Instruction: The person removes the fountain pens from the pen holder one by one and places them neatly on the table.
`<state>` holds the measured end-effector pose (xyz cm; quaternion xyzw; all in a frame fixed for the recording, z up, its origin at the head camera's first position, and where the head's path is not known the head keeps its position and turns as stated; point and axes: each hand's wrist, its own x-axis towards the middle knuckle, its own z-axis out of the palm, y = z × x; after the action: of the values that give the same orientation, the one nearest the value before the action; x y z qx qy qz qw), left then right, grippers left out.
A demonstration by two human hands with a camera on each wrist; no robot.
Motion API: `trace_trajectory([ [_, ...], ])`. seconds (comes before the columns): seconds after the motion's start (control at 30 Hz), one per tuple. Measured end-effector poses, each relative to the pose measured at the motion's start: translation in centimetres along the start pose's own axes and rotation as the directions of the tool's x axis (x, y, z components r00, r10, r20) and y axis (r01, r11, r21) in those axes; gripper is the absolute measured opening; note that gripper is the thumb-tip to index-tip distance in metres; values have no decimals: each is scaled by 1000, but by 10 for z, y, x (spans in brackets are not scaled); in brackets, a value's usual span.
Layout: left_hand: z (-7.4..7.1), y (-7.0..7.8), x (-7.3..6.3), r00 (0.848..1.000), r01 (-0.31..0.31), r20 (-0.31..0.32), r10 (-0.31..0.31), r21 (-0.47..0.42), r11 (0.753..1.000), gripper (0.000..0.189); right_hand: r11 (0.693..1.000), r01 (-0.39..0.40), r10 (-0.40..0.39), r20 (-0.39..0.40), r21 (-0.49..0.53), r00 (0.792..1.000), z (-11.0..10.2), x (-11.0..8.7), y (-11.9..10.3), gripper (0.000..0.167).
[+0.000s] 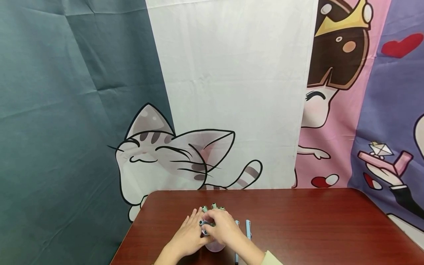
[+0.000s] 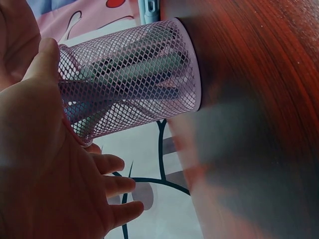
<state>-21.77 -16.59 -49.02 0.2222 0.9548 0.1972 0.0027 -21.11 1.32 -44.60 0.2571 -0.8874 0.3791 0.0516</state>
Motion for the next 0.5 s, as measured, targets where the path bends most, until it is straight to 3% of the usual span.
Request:
trace_trajectory([
  [0.5, -1, 2, 0, 1000, -7, 2, 7, -39, 999, 105, 998, 48, -46, 52, -41, 998, 2, 16, 9, 11],
])
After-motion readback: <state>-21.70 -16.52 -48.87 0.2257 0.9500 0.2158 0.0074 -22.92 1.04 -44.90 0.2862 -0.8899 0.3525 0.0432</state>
